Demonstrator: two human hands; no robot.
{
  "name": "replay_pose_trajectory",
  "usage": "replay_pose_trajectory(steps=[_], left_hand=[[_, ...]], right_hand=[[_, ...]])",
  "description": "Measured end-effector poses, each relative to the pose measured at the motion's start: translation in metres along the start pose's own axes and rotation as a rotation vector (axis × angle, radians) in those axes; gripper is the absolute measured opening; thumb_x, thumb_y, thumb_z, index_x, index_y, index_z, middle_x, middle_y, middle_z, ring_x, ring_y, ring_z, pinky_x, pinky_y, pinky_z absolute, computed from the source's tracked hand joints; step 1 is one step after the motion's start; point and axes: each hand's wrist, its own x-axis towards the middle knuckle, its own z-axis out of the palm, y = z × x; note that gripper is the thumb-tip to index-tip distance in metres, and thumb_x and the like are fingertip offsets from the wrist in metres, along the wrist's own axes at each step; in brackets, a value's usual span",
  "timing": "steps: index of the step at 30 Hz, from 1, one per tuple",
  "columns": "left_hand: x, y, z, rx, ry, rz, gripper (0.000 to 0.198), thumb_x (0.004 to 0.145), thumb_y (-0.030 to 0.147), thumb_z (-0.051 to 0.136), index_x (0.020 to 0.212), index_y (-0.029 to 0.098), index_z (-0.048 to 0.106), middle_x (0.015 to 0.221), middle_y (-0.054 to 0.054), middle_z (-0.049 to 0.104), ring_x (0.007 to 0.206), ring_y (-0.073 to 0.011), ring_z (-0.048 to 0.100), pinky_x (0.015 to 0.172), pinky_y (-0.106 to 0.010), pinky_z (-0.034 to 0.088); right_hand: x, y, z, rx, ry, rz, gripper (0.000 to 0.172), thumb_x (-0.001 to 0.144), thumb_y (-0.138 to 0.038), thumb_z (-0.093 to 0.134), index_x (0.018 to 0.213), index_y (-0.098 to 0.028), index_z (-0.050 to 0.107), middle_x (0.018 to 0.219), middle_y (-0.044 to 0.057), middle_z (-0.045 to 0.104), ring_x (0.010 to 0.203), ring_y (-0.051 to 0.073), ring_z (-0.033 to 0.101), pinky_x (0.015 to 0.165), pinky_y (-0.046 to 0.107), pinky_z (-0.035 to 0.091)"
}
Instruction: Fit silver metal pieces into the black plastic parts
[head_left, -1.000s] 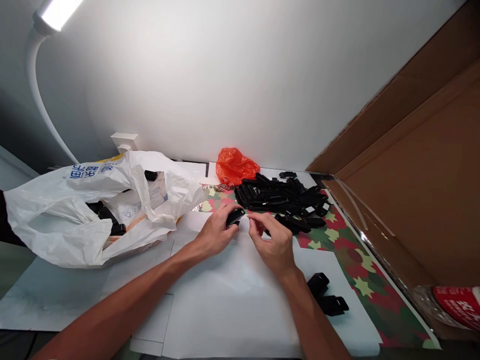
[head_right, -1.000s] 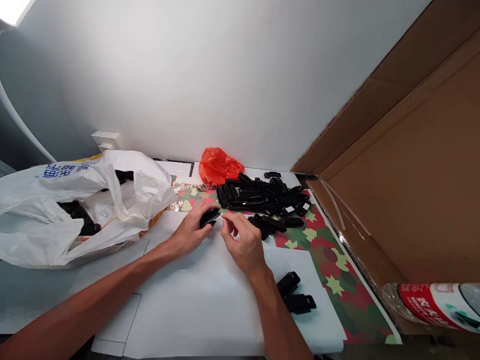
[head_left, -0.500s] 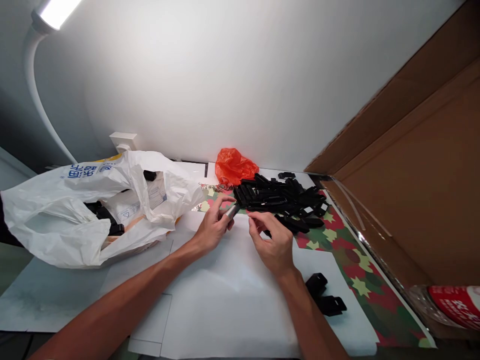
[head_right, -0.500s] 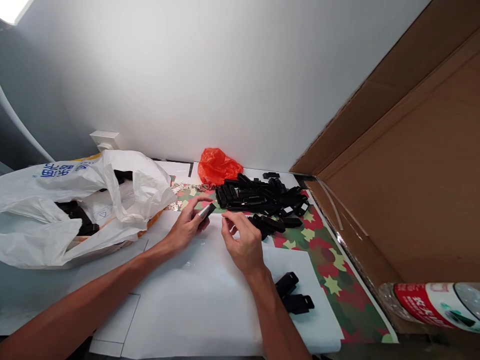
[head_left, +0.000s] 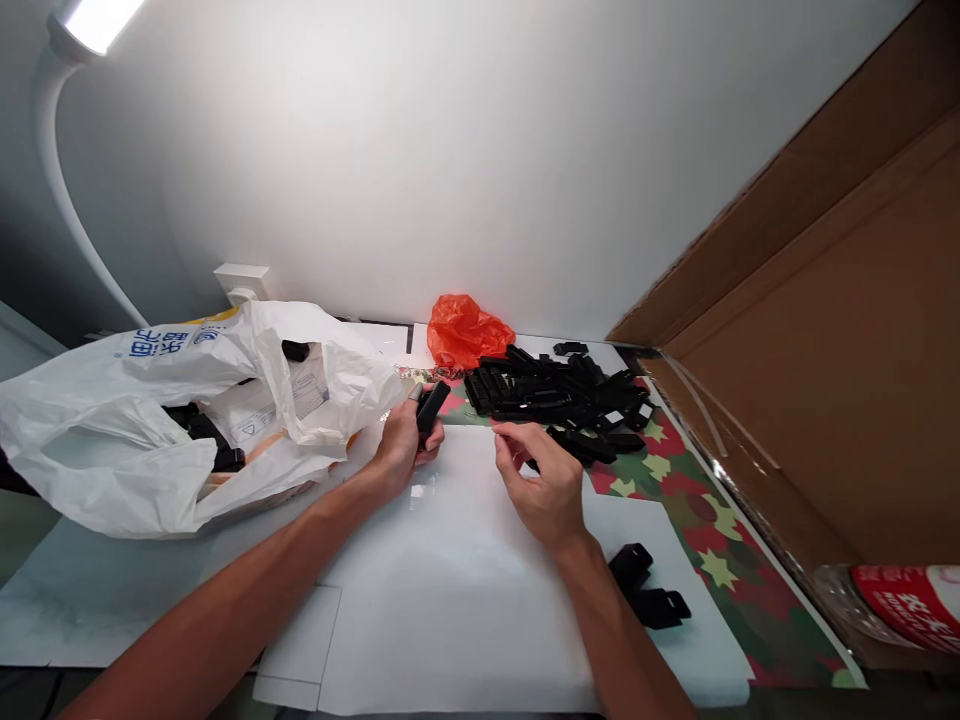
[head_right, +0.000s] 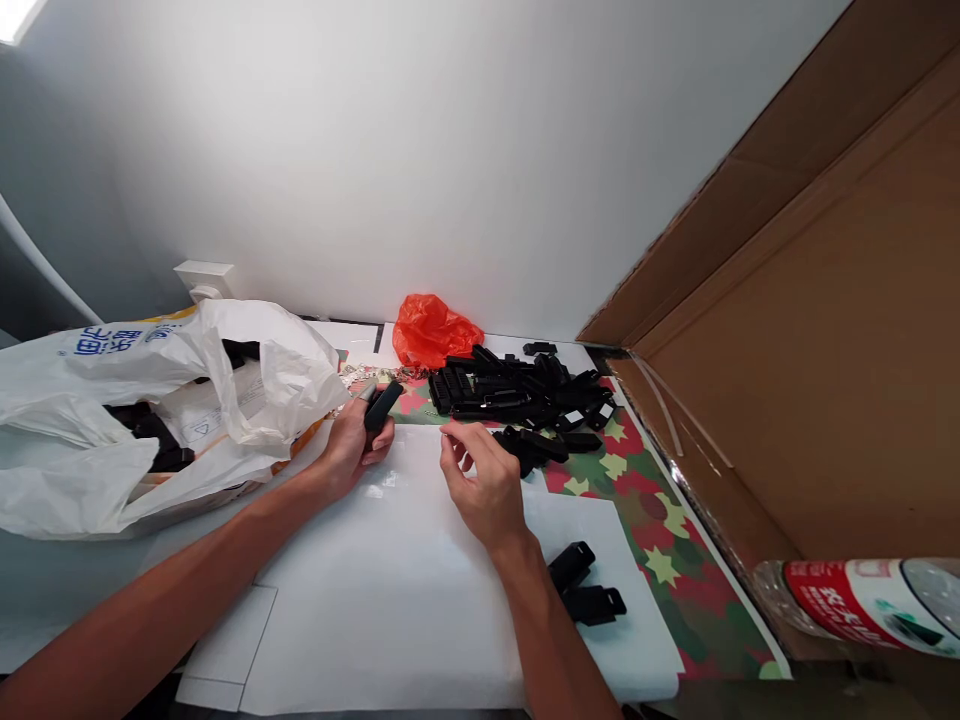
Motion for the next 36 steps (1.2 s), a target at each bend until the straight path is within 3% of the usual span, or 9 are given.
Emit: replay_pose_trajectory(steps=[6,10,13,17,22,25,36], left_hand=[[0.002,-0.004,0.0,0.042,-0.033,0.034,0.031,0.094,0.053,0.043,0.082,0.024,0.043,0.04,0.007,0.044,0.031,-0.009,0.022,0.034,-0.02,0.017],[0.002,-0.006,0.001,0.113,-0.061,0.1,0.036,0.095,0.057,0.044,0.086,0.022,0.05,0.044,0.007,0.046,0.035,-0.0091,0.026,0.037,-0.02,0.019],[0.0,-0.01,0.002,0.281,-0.103,0.244,0.029,0.091,0.048,0.058,0.1,0.02,0.059,0.055,0.006,0.052,0.044,-0.0098,0.04,0.044,-0.02,0.029],[-0.007,-0.017,0.004,0.599,-0.151,0.468,0.027,0.086,0.027,0.066,0.111,0.019,0.067,0.085,-0.001,0.07,0.073,-0.0144,0.062,0.064,-0.023,0.045],[-0.014,-0.02,0.004,0.894,-0.164,0.592,0.036,0.086,0.015,0.06,0.12,0.023,0.07,0.098,0.0,0.074,0.063,-0.0103,0.056,0.065,-0.024,0.045],[-0.014,-0.021,0.004,0.91,-0.192,0.626,0.046,0.084,0.009,0.058,0.125,0.023,0.07,0.104,0.0,0.076,0.061,-0.009,0.055,0.066,-0.024,0.047],[-0.013,-0.023,0.003,0.9,-0.205,0.644,0.046,0.082,0.006,0.057,0.123,0.022,0.071,0.105,-0.002,0.076,0.066,-0.011,0.059,0.066,-0.024,0.048]], right_hand=[[0.0,0.001,0.0,0.008,-0.015,-0.013,0.015,0.102,-0.017,0.054,0.102,-0.022,0.068,0.082,0.002,0.069,0.06,0.014,0.059,0.057,0.029,0.05],[-0.001,0.001,0.0,-0.005,-0.024,0.002,0.016,0.103,-0.018,0.054,0.103,-0.022,0.069,0.084,0.003,0.071,0.06,0.014,0.06,0.058,0.029,0.05],[-0.002,0.002,0.0,0.001,-0.021,0.0,0.015,0.102,-0.018,0.054,0.103,-0.022,0.069,0.085,0.003,0.072,0.06,0.014,0.06,0.058,0.029,0.051],[-0.003,0.002,0.0,-0.001,0.015,0.054,0.015,0.1,-0.019,0.055,0.107,-0.022,0.068,0.084,0.002,0.071,0.059,0.014,0.058,0.061,0.029,0.053],[-0.003,0.004,0.001,0.014,0.063,0.132,0.017,0.096,-0.02,0.058,0.112,-0.022,0.065,0.082,-0.001,0.069,0.058,0.013,0.058,0.059,0.026,0.053],[-0.003,0.004,0.001,0.021,0.031,0.134,0.019,0.096,-0.018,0.059,0.114,-0.023,0.064,0.084,-0.001,0.07,0.059,0.012,0.058,0.06,0.025,0.054],[-0.005,0.005,0.003,-0.017,-0.005,0.114,0.016,0.098,-0.021,0.058,0.112,-0.023,0.065,0.081,-0.001,0.068,0.058,0.013,0.058,0.06,0.026,0.052]])
